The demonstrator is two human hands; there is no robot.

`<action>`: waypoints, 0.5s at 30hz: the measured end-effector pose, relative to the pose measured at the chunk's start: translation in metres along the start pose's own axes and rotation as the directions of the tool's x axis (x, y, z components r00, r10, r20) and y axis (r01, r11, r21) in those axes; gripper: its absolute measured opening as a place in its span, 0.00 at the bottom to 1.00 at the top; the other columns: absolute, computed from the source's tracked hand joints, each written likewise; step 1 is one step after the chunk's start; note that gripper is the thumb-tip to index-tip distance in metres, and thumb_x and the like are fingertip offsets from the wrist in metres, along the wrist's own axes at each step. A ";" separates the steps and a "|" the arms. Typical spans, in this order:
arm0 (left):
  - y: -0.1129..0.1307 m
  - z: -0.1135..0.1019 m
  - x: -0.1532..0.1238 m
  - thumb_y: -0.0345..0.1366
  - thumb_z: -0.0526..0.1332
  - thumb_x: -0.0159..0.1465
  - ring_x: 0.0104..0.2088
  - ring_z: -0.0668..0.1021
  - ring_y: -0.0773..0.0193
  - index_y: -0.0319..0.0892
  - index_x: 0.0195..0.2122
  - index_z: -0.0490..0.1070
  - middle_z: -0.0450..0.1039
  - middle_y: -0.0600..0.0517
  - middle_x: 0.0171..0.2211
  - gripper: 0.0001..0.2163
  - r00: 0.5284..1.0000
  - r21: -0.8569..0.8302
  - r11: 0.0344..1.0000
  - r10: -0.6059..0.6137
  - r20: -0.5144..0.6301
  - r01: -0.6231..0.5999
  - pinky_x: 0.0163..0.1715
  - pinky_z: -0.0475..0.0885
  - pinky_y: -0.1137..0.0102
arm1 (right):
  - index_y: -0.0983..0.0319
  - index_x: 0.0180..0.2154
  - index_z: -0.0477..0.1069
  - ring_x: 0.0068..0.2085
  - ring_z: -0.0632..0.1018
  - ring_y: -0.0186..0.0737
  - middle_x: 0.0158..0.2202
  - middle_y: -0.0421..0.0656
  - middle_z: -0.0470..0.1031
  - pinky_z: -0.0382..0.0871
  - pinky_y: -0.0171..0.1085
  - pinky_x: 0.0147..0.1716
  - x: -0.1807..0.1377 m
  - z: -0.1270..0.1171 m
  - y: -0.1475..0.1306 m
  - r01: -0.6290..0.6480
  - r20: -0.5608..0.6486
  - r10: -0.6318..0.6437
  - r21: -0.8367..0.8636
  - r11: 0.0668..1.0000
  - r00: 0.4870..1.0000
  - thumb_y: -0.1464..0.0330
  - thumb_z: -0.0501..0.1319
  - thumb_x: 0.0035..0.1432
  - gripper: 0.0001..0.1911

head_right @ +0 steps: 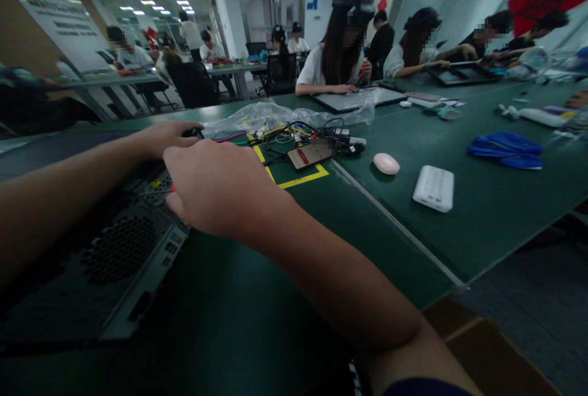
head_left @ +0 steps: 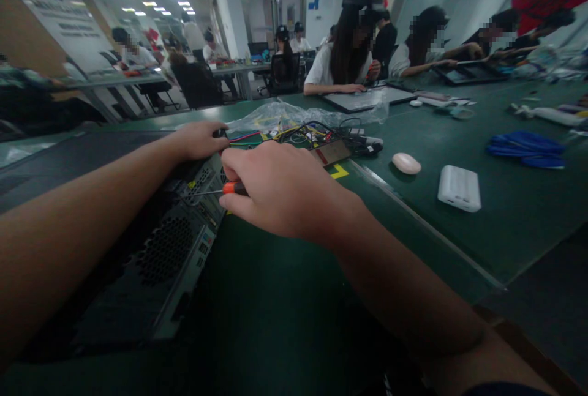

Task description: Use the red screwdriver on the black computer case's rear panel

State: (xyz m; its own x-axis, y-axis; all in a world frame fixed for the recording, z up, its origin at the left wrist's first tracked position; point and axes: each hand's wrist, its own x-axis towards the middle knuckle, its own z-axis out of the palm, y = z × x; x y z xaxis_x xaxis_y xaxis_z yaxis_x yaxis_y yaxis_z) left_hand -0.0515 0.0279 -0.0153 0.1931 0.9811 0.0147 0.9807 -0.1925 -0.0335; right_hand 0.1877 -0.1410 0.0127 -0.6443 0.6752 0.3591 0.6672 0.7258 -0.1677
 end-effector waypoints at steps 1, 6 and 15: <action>-0.001 0.001 0.001 0.47 0.52 0.76 0.73 0.76 0.41 0.33 0.78 0.66 0.72 0.34 0.76 0.34 1.000 -0.003 1.000 -0.004 -0.007 0.004 0.74 0.67 0.55 | 0.64 0.55 0.83 0.48 0.85 0.55 0.47 0.55 0.88 0.70 0.46 0.44 0.000 0.000 0.001 0.006 0.014 -0.006 0.008 1.000 1.000 0.68 0.61 0.71 0.16; -0.005 0.004 0.004 0.49 0.53 0.76 0.73 0.76 0.41 0.35 0.79 0.67 0.72 0.35 0.76 0.35 1.000 -0.007 1.000 -0.010 -0.011 0.010 0.73 0.68 0.55 | 0.62 0.61 0.79 0.47 0.84 0.53 0.49 0.53 0.87 0.67 0.43 0.42 0.000 0.000 0.003 0.000 0.049 -0.001 0.013 1.000 0.999 0.72 0.57 0.71 0.22; -0.004 0.003 0.003 0.49 0.53 0.75 0.72 0.77 0.41 0.36 0.79 0.67 0.73 0.37 0.76 0.35 1.000 -0.024 1.000 -0.007 -0.015 0.007 0.73 0.68 0.57 | 0.62 0.58 0.80 0.48 0.84 0.53 0.47 0.54 0.87 0.67 0.44 0.42 0.000 0.002 0.005 0.000 0.023 0.000 -0.002 1.000 1.000 0.72 0.56 0.72 0.20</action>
State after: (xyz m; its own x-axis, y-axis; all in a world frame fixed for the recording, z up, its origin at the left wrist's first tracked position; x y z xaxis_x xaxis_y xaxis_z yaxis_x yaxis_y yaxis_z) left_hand -0.0552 0.0317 -0.0179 0.1863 0.9820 0.0303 0.9825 -0.1861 -0.0091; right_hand 0.1901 -0.1373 0.0099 -0.6530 0.6779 0.3377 0.6676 0.7258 -0.1661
